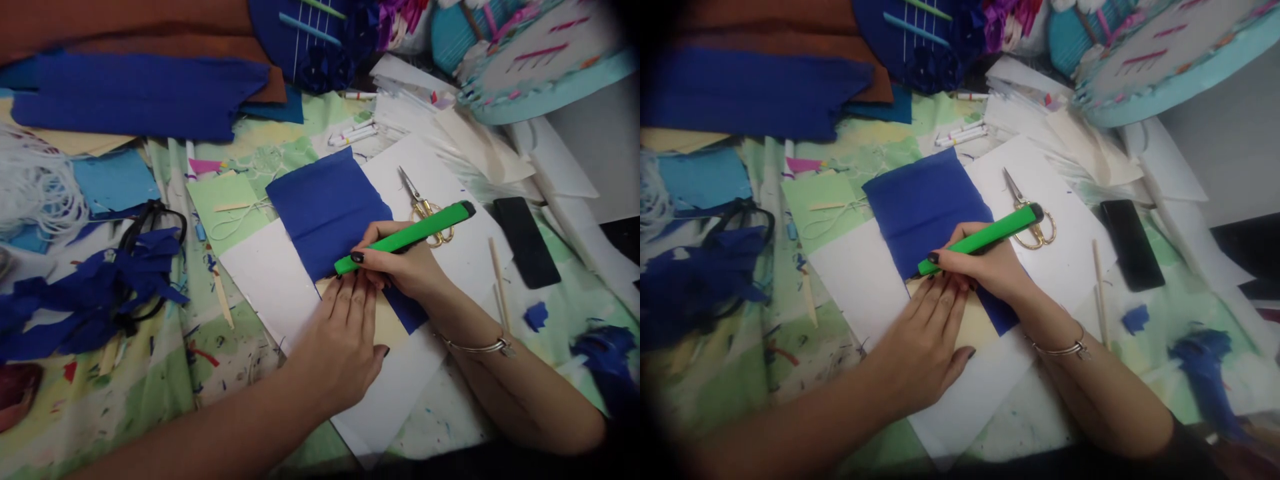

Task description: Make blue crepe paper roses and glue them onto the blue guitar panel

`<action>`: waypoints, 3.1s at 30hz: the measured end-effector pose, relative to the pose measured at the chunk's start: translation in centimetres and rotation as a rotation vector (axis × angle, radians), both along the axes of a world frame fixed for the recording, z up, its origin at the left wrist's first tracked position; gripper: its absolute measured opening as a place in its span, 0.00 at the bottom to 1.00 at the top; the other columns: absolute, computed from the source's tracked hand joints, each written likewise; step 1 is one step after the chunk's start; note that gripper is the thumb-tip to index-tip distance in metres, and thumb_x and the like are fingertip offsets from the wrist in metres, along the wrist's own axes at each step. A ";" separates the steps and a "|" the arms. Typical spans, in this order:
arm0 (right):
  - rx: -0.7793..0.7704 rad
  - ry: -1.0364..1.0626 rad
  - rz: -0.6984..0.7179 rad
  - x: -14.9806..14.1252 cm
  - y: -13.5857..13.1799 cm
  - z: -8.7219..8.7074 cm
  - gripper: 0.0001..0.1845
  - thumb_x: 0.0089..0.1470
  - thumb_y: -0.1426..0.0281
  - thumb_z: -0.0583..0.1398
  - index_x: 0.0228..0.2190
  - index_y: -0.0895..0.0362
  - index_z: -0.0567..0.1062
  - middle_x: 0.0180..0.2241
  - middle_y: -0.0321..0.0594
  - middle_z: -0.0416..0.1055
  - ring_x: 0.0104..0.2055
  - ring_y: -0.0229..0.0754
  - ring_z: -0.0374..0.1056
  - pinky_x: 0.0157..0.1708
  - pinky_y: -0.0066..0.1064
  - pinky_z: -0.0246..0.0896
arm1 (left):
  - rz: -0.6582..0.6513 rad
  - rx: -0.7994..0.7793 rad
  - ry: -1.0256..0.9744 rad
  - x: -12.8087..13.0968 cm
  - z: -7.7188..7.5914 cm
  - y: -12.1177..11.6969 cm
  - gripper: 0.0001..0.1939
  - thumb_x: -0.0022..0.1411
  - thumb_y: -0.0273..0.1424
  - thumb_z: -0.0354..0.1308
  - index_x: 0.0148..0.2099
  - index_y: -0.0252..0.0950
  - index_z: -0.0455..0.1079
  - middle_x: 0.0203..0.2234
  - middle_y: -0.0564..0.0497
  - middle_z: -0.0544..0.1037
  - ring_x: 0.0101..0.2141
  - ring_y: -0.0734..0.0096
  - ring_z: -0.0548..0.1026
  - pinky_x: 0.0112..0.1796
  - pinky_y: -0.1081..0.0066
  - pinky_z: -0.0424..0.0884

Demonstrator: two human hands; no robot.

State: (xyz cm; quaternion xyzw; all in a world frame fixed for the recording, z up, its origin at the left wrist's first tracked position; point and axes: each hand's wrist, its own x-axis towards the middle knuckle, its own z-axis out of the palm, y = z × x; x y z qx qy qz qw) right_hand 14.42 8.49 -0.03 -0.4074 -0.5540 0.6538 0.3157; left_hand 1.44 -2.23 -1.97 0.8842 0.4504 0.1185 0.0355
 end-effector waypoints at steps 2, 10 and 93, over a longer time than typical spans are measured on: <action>0.006 -0.004 0.002 0.0 0.0 0.0 0.12 0.45 0.68 0.67 0.21 0.58 0.70 0.14 0.32 0.68 0.12 0.31 0.59 0.10 0.21 0.51 | 0.002 -0.002 0.002 0.0 0.0 0.0 0.35 0.66 0.42 0.43 0.61 0.12 0.54 0.58 0.25 0.61 0.60 0.39 0.58 0.60 0.51 0.50; 0.033 0.007 -0.007 -0.2 -0.1 0.1 0.14 0.46 0.67 0.67 0.20 0.57 0.68 0.12 0.31 0.66 0.12 0.30 0.58 0.10 0.22 0.50 | -0.002 0.006 0.008 0.0 0.1 0.0 0.36 0.65 0.42 0.44 0.61 0.12 0.55 0.58 0.25 0.61 0.59 0.39 0.58 0.59 0.51 0.52; 0.151 -0.128 0.007 0.5 0.4 0.6 0.10 0.42 0.69 0.67 0.22 0.60 0.72 0.15 0.31 0.67 0.16 0.30 0.58 0.15 0.23 0.53 | 0.003 -0.028 0.017 0.1 0.1 -0.2 0.36 0.66 0.41 0.43 0.63 0.12 0.51 0.61 0.23 0.56 0.62 0.40 0.52 0.60 0.50 0.50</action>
